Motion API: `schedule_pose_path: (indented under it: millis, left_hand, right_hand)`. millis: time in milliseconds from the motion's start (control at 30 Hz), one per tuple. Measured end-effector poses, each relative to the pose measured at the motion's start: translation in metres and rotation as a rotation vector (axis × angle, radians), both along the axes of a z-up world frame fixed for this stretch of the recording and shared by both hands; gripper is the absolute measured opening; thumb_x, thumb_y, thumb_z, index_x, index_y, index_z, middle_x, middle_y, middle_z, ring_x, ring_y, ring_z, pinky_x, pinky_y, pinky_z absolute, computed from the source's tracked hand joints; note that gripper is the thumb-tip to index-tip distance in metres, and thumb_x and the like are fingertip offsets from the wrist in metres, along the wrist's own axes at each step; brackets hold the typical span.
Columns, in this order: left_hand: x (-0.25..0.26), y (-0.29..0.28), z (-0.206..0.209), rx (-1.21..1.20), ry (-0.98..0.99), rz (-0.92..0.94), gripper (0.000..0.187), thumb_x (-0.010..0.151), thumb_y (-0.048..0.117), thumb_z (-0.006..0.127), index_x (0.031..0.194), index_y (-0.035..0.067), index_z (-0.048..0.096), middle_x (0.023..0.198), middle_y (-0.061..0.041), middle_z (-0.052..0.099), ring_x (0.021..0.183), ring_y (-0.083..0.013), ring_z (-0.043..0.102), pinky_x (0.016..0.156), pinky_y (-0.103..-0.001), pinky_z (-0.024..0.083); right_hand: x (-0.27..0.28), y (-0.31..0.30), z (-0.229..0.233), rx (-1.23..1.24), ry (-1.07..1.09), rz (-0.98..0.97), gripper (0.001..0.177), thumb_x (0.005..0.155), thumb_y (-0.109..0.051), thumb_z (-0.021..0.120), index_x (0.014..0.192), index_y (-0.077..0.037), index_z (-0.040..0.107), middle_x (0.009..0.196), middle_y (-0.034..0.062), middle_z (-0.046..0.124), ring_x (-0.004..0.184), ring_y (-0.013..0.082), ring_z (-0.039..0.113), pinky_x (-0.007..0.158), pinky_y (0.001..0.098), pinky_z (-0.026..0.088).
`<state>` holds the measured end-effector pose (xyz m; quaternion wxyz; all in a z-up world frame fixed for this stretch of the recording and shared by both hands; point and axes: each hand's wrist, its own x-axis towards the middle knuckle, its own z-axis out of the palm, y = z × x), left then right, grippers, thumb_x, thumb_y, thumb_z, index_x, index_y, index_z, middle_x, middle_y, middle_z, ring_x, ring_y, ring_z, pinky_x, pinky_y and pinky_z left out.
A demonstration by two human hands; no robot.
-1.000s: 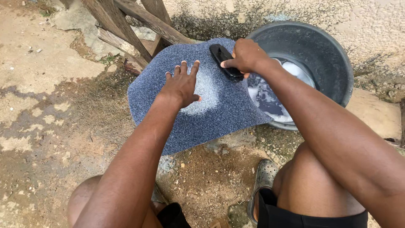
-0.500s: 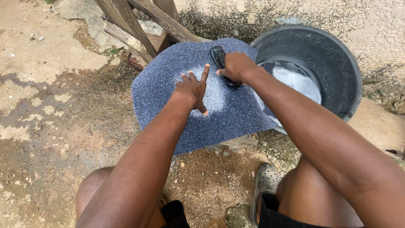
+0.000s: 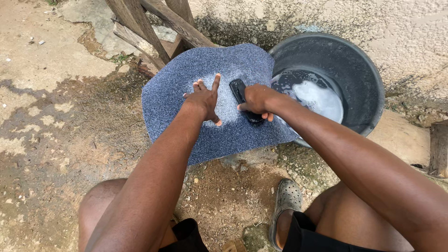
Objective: The person holds up a blue car mat, takes it to a washing area, and scrubs it with a brush and soapy water from a bucket.
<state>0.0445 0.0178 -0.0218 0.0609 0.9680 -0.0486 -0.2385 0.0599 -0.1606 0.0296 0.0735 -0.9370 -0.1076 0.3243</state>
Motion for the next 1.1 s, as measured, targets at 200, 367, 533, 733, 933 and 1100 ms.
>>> schedule_pose_path:
  millis: [200,367,533,733,933,1100]
  left_hand:
    - [0.0,0.003,-0.003,0.046,-0.028,-0.051,0.152,0.065,0.061,0.092,0.162,0.02,-0.017,0.164,-0.038,0.006,0.154,-0.0505,0.013,0.116,-0.069,0.032]
    - [-0.004,0.008,0.008,0.062,-0.014,-0.071,0.159,0.058,0.064,0.095,0.163,0.018,-0.016,0.165,-0.034,0.014,0.153,-0.0487,0.019,0.118,-0.069,0.032]
    - [-0.006,0.009,0.011,0.036,0.008,-0.089,0.169,0.049,0.059,0.101,0.163,0.021,-0.018,0.165,-0.034,0.011,0.154,-0.0481,0.016,0.12,-0.069,0.028]
    - [-0.006,0.011,-0.002,0.026,-0.019,-0.084,0.171,0.051,0.063,0.099,0.159,0.019,-0.026,0.165,-0.036,0.006,0.154,-0.0491,0.012,0.12,-0.069,0.026]
    - [-0.005,0.008,0.0,0.042,0.003,-0.087,0.169,0.054,0.063,0.097,0.158,0.019,-0.029,0.165,-0.037,0.005,0.155,-0.049,0.009,0.12,-0.07,0.025]
    - [-0.007,0.01,-0.001,0.018,-0.018,-0.059,0.171,0.051,0.062,0.098,0.159,0.021,-0.029,0.166,-0.035,0.005,0.155,-0.0471,0.009,0.121,-0.069,0.024]
  right_hand:
    - [0.006,-0.015,0.009,-0.071,0.035,0.126,0.057,0.095,-0.045,0.069,0.089,0.012,0.07,0.069,0.0217,0.072,0.05,0.0291,0.068,0.04,0.0367,0.055]
    - [0.051,-0.019,-0.004,0.051,-0.36,0.113,0.062,0.091,-0.056,0.07,0.095,0.006,0.072,0.081,0.0218,0.072,0.074,0.0353,0.073,0.072,0.0499,0.06]
    - [0.086,-0.015,-0.037,0.024,-0.659,0.204,0.062,0.09,-0.057,0.073,0.092,0.006,0.075,0.101,0.0271,0.068,0.096,0.0429,0.068,0.085,0.054,0.056]
    - [0.087,-0.004,-0.055,-0.041,-0.485,0.214,0.059,0.091,-0.053,0.072,0.098,0.005,0.074,0.102,0.0246,0.073,0.098,0.0398,0.072,0.09,0.0516,0.057]
    - [0.055,-0.006,-0.054,-0.061,-0.374,0.303,0.053,0.091,-0.049,0.073,0.098,0.004,0.072,0.098,0.0226,0.076,0.094,0.0352,0.075,0.09,0.0466,0.059]
    - [0.015,-0.012,-0.04,-0.039,-0.242,0.372,0.054,0.089,-0.05,0.075,0.103,0.002,0.074,0.1,0.0215,0.076,0.096,0.0349,0.074,0.091,0.0464,0.058]
